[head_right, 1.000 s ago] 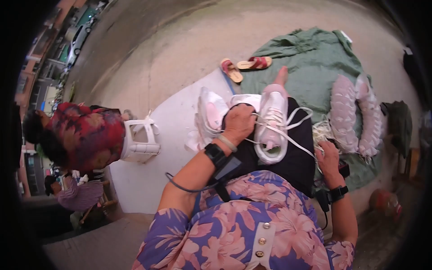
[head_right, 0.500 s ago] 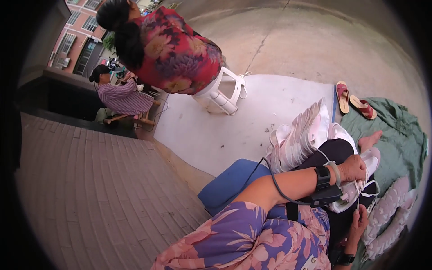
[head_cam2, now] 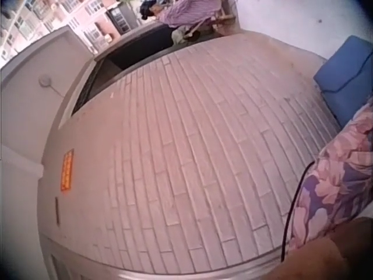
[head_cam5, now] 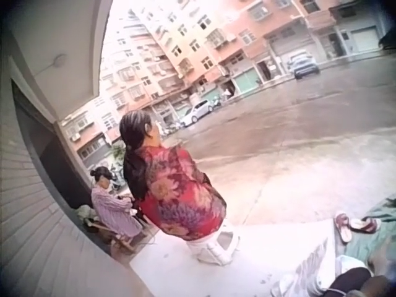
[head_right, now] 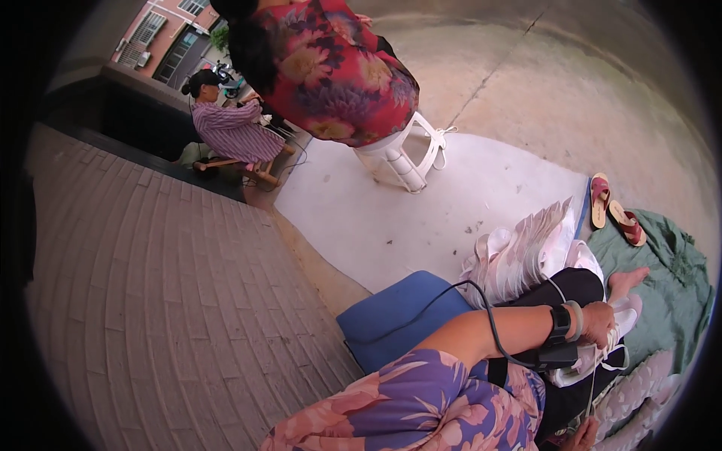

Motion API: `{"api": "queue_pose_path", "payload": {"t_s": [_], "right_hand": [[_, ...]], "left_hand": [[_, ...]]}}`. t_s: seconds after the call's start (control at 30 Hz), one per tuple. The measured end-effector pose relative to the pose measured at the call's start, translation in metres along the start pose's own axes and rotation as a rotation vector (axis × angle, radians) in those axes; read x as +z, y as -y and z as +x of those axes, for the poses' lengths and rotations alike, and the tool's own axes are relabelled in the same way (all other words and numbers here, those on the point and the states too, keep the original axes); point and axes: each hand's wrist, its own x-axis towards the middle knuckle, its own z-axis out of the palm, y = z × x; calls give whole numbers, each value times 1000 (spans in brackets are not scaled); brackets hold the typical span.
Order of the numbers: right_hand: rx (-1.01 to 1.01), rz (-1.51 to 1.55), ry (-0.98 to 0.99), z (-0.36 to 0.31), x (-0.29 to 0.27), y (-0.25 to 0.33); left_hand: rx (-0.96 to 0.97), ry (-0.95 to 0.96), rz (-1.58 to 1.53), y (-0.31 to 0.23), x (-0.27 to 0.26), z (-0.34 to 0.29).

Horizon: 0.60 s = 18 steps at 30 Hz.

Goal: Lacing a pink and white shoe.

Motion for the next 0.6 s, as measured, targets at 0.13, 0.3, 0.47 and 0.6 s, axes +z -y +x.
{"api": "queue_pose_path", "payload": {"t_s": [0.13, 0.3, 0.47, 0.6], "right_hand": [[511, 380, -23, -15, -12, 16], [485, 759, 121, 22, -63, 80], [516, 914, 117, 44, 0, 23], [438, 940, -339, 85, 35, 33]], "left_hand": [[19, -58, 182, 3, 13, -1], [66, -201, 244, 3, 22, -5], [16, -65, 159, 3, 14, -1], [16, -100, 146, 5, 18, 0]]}}
